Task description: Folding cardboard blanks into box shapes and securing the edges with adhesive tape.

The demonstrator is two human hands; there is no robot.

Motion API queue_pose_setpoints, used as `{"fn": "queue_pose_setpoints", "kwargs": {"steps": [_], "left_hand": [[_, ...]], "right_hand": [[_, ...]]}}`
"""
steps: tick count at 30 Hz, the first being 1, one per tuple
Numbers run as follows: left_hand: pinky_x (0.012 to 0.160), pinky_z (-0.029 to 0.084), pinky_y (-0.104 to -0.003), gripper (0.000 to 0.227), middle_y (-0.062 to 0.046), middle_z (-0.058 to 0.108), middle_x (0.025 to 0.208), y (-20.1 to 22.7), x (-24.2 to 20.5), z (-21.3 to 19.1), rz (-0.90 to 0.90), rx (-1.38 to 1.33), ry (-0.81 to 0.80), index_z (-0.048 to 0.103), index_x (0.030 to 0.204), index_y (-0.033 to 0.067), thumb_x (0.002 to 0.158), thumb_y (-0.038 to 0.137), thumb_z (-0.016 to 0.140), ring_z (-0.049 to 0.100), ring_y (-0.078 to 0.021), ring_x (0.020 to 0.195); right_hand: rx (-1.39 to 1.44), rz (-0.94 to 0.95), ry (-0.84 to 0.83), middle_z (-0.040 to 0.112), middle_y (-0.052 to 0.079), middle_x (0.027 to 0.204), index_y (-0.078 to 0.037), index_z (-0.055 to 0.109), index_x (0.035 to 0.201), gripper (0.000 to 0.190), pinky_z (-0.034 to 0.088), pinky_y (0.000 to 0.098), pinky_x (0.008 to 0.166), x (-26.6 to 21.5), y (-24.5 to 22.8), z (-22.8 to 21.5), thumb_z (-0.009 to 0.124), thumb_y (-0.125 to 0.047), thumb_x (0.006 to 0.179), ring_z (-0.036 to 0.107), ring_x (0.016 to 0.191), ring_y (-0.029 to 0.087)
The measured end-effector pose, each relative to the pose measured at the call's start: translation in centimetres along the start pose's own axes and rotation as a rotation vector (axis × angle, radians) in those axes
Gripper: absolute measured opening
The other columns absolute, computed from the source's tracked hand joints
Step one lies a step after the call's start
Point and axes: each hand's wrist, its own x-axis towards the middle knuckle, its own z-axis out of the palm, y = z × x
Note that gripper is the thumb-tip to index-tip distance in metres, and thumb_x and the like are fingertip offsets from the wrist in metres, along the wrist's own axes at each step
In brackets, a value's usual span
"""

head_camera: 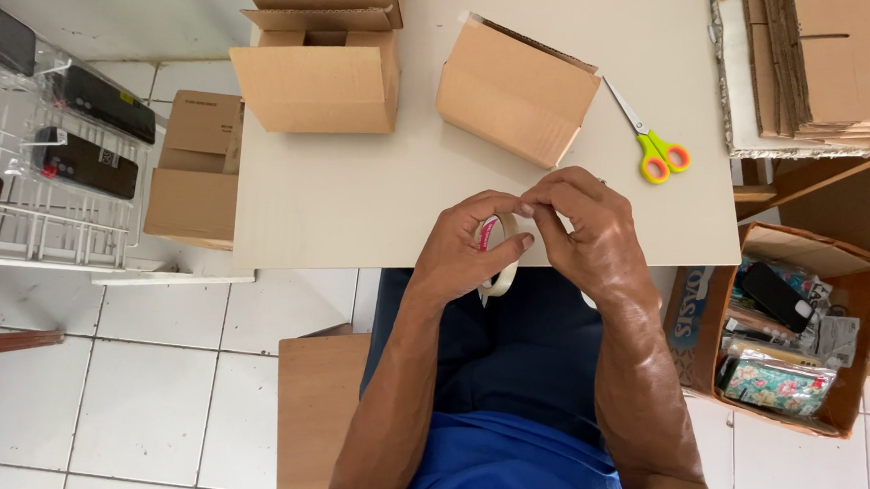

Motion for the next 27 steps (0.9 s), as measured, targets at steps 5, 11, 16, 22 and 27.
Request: {"fn": "queue_pose_setpoints", "kwargs": {"steps": [5,11,16,22,27], "left_hand": [[0.1,0.049,-0.038,0.025,-0.009,0.073,0.098,-0.6,0.2,-0.2,-0.007,-0.037,0.015,0.074,0.109,0.0054,0.085,0.0,0.077,0.064,-0.0159,0.101],[0.098,0.049,-0.035,0.023,-0.01,0.074,0.096,-1.3,-0.1,-0.5,0.0,-0.127,0.045,0.075,0.107,0.0045,0.085,-0.001,0.077,0.064,-0.0134,0.095],[0.097,0.049,-0.034,0.025,-0.011,0.073,0.099,-1.9,0.0,-0.7,0.025,-0.181,0.052,0.075,0.109,0.0027,0.085,0.0,0.079,0.064,-0.0121,0.093],[0.096,0.05,-0.031,0.021,-0.01,0.072,0.1,-2.7,-0.1,-0.8,0.012,-0.261,0.079,0.074,0.11,0.0012,0.089,0.002,0.077,0.063,-0.01,0.093],[0.103,0.051,-0.028,0.017,-0.005,0.069,0.109,-1.7,-0.8,-1.5,-0.018,-0.195,0.013,0.071,0.112,0.0074,0.097,0.005,0.064,0.066,-0.0157,0.11]], "right_hand": [[-0.02,-0.005,0.04,0.07,0.015,0.09,0.001,0.068,0.083,0.015,0.055,0.0363,0.068,0.2,0.0,0.4,0.078,0.01,0.09,0.067,0.077,0.028],[-0.094,0.133,0.257,0.07,0.015,0.103,0.003,0.061,0.131,0.043,0.048,0.0303,0.068,-1.2,6.3,-1.6,0.083,0.002,0.095,0.066,0.078,0.023],[-0.541,0.094,0.283,0.069,0.023,0.111,0.006,0.073,0.117,0.01,0.049,0.0483,0.088,-3.6,12.9,-3.8,0.07,0.003,0.108,0.066,0.103,0.044],[-0.699,0.129,0.271,0.066,0.021,0.124,0.002,0.078,0.115,0.014,0.053,0.0465,0.093,-7.2,20.6,-4.0,0.07,0.002,0.104,0.066,0.109,0.04],[-0.924,0.431,0.016,0.076,0.014,0.11,-0.011,0.083,0.12,0.022,0.039,0.0501,0.074,-5.7,18.6,-6.4,0.078,-0.011,0.099,0.046,0.109,0.043]]}}
